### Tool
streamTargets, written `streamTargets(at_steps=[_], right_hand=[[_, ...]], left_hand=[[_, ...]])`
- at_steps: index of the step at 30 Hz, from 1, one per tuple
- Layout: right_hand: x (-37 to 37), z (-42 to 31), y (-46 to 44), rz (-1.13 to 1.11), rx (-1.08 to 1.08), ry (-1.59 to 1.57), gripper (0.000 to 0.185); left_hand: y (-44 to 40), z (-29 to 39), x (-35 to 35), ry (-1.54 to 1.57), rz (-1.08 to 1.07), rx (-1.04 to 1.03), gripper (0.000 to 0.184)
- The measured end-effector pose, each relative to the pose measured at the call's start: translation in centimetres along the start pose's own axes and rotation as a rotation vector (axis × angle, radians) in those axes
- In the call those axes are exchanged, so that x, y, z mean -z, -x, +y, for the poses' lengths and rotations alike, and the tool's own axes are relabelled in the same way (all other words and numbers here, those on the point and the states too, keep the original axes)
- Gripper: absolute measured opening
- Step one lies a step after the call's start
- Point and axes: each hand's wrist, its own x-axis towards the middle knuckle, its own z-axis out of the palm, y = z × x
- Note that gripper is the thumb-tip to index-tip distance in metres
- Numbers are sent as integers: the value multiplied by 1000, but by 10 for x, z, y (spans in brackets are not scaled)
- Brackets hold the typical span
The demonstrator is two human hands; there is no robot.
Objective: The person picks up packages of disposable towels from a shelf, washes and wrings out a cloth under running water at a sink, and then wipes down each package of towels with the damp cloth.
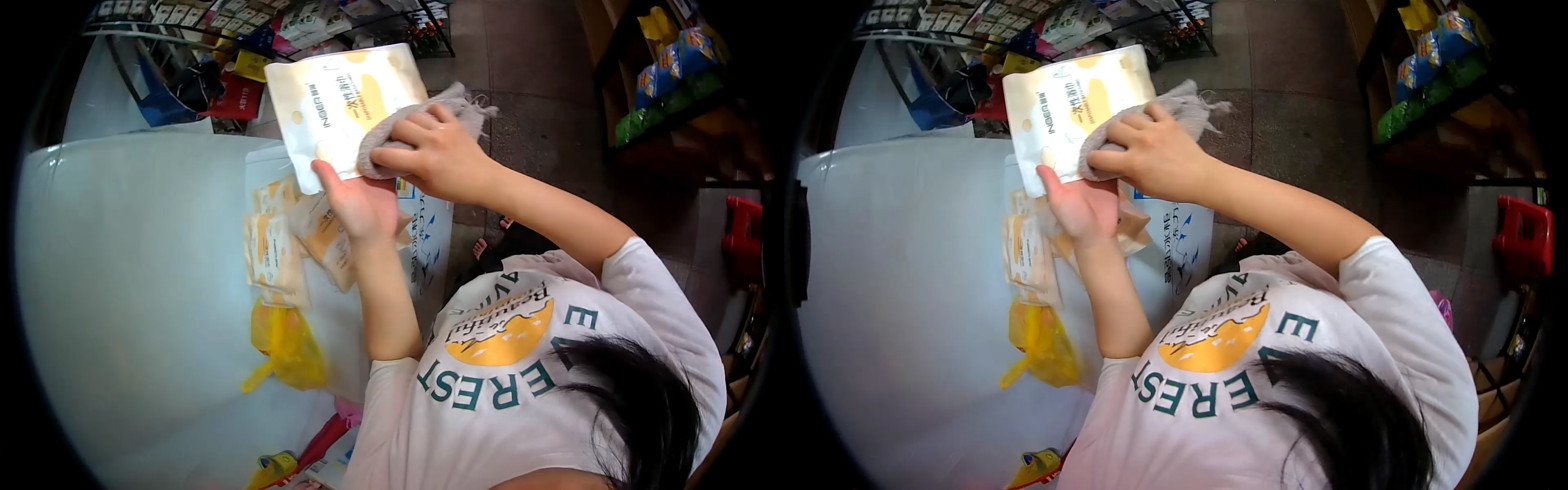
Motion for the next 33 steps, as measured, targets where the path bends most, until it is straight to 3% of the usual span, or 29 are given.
streamTargets(at_steps=[9,14,17,19,23,26,27,29,31,33], right_hand=[[-2,43,51,-244,-107,168,18],[5,97,84,-336,-460,216,23],[34,123,87,-171,-750,178,27],[45,135,82,-16,-777,108,30],[46,86,34,248,-556,-207,36],[29,2,-20,137,-253,-242,43],[0,-9,-21,103,-178,-134,45],[-12,-19,-11,79,-176,-26,51],[-5,-13,8,34,-127,-2,57],[6,3,28,-47,-110,2,58]], left_hand=[[-1,7,7,24,-59,-40,58],[2,18,14,92,-19,15,56],[-2,14,14,88,-14,26,56],[-2,16,19,100,-27,39,57],[-4,16,22,117,-66,75,59],[-1,10,20,87,-66,126,61],[8,12,4,17,83,206,61],[10,6,-11,-19,88,37,59],[12,6,-2,183,51,146,59],[10,1,-2,43,19,95,64]])
